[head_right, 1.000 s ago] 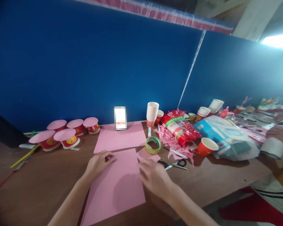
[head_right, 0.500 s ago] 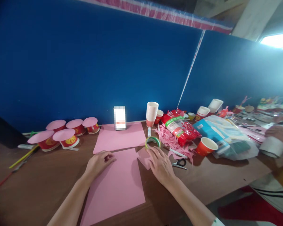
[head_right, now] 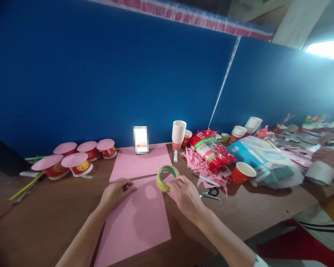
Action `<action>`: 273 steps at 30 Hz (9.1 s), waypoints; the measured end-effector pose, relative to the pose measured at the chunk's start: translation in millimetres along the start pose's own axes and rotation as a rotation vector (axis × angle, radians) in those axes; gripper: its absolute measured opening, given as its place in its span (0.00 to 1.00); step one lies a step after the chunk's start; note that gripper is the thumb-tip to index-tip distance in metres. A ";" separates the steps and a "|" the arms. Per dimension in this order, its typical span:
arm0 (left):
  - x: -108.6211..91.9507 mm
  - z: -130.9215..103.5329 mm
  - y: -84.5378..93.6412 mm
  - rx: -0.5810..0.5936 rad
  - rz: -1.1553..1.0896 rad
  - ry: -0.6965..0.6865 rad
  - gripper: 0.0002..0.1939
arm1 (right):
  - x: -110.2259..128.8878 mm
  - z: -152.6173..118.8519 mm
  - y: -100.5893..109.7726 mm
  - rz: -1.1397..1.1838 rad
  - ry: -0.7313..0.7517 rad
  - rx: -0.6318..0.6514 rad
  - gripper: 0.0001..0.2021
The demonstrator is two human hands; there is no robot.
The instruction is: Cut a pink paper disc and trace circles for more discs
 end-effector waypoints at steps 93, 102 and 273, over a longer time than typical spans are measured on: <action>-81.6 -99.1 -63.4 0.115 0.287 -0.333 0.18 | 69.1 23.2 -33.5 0.074 0.176 0.148 0.06; -86.6 -102.6 -60.1 0.046 0.328 -0.396 0.06 | 77.0 23.0 -50.8 0.014 0.268 0.139 0.10; -25.0 18.4 -19.8 0.125 -0.495 -0.069 0.30 | 31.3 20.8 -62.2 0.594 -0.299 -0.098 0.34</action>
Point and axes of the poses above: each hand's wrist, its own z-axis towards the middle knuckle, its own y-axis out of the back of the hand, x = y × z, the point moved 7 cm from there along z, towards the middle knuckle, and after that the axes turned 10 degrees about -z, right-handed, at the moved point
